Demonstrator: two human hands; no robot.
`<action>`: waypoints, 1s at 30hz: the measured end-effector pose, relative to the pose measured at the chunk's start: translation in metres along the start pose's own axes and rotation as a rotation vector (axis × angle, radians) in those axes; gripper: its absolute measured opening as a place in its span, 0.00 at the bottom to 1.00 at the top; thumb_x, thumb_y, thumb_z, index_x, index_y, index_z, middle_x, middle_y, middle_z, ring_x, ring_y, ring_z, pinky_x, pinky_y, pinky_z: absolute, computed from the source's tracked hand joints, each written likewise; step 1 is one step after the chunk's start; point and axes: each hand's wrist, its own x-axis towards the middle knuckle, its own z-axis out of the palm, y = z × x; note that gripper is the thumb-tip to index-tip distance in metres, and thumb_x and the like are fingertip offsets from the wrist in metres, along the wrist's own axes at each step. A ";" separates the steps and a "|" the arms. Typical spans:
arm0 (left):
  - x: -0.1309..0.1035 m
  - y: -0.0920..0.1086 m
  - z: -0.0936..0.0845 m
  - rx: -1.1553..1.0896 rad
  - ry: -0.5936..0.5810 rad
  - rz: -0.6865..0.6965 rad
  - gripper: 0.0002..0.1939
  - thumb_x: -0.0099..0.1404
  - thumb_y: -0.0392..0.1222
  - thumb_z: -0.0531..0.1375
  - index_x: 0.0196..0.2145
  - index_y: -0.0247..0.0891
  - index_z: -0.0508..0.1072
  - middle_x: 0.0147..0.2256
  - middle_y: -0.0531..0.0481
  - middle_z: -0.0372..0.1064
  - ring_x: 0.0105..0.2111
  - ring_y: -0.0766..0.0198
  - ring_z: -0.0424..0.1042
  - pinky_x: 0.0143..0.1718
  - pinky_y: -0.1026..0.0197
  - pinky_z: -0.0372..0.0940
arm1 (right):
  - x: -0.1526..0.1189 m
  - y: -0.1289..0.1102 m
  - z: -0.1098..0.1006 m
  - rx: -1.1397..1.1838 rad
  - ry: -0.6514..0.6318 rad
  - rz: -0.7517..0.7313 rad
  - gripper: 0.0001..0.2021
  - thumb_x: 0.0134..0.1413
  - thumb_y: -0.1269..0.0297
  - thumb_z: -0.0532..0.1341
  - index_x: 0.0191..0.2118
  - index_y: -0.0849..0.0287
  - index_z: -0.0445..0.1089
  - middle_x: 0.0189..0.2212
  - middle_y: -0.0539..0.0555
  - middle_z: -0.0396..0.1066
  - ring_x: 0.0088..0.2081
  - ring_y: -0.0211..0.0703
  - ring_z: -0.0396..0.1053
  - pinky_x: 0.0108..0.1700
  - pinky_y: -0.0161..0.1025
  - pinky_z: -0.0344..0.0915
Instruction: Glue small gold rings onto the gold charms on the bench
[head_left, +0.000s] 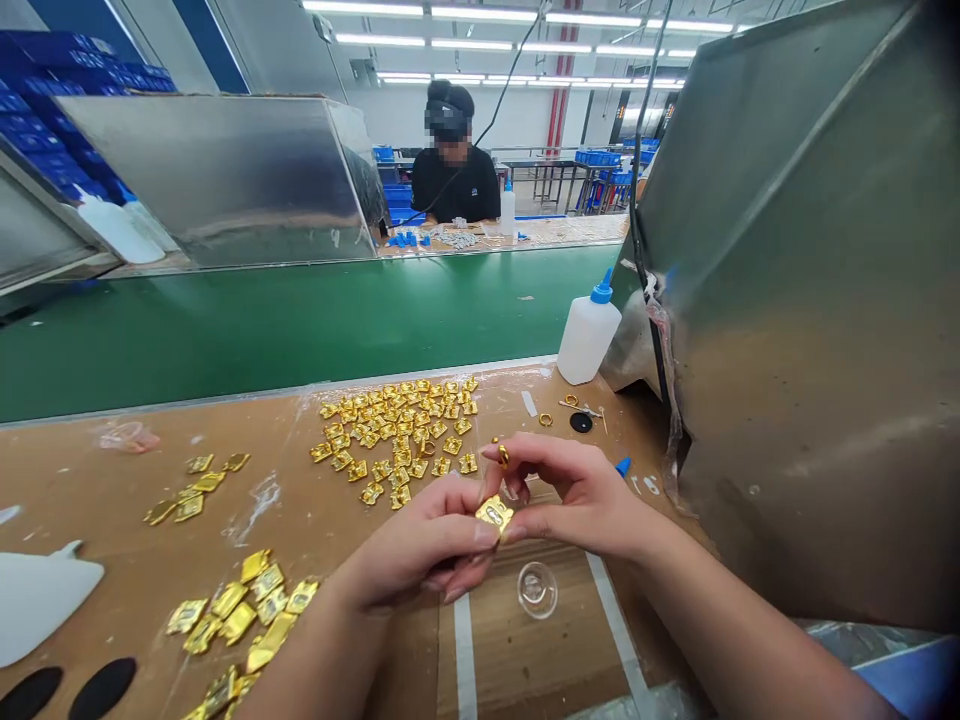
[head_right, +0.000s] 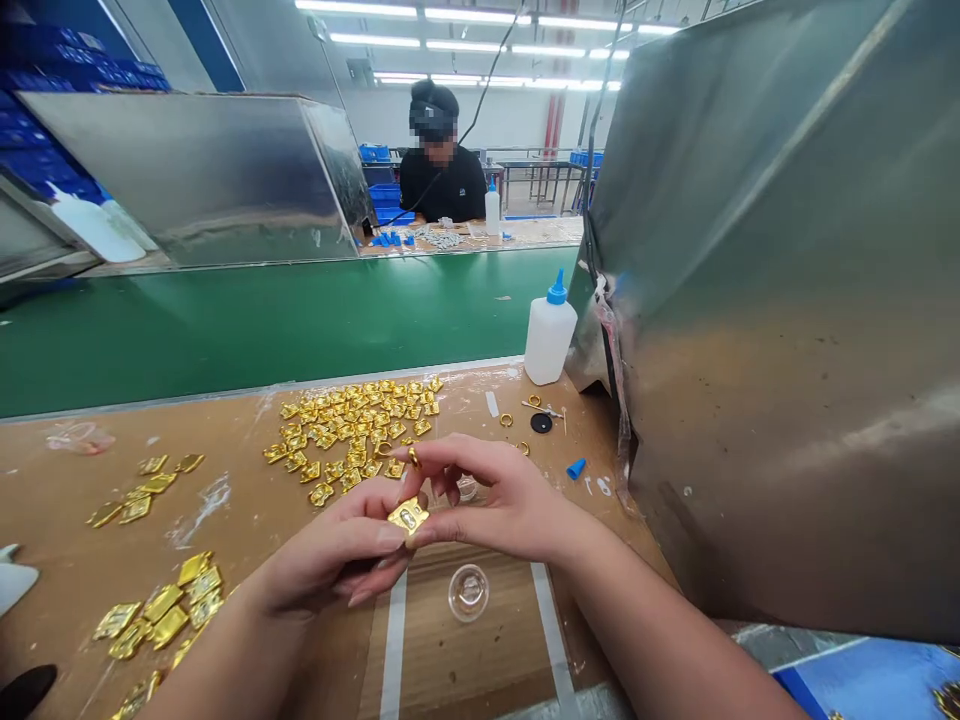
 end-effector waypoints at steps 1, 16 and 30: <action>0.001 0.000 0.002 -0.040 0.019 0.040 0.14 0.64 0.50 0.65 0.31 0.37 0.70 0.15 0.57 0.63 0.11 0.77 0.45 0.12 0.70 0.38 | 0.000 0.001 0.000 -0.002 0.037 -0.023 0.30 0.55 0.63 0.75 0.63 0.45 0.72 0.43 0.51 0.77 0.36 0.38 0.68 0.41 0.40 0.72; 0.014 -0.021 0.015 -0.375 0.165 0.165 0.20 0.60 0.54 0.74 0.41 0.40 0.75 0.28 0.60 0.57 0.17 0.82 0.39 0.15 0.76 0.39 | 0.001 0.001 0.001 -0.174 0.141 -0.188 0.29 0.56 0.60 0.74 0.63 0.43 0.72 0.40 0.52 0.75 0.38 0.42 0.67 0.41 0.43 0.69; 0.021 -0.026 0.023 -0.518 0.136 0.204 0.21 0.61 0.55 0.74 0.40 0.39 0.74 0.25 0.61 0.55 0.18 0.80 0.37 0.17 0.77 0.40 | -0.005 0.005 0.013 -0.040 0.143 -0.065 0.18 0.63 0.57 0.69 0.58 0.41 0.77 0.52 0.56 0.72 0.54 0.51 0.69 0.57 0.54 0.70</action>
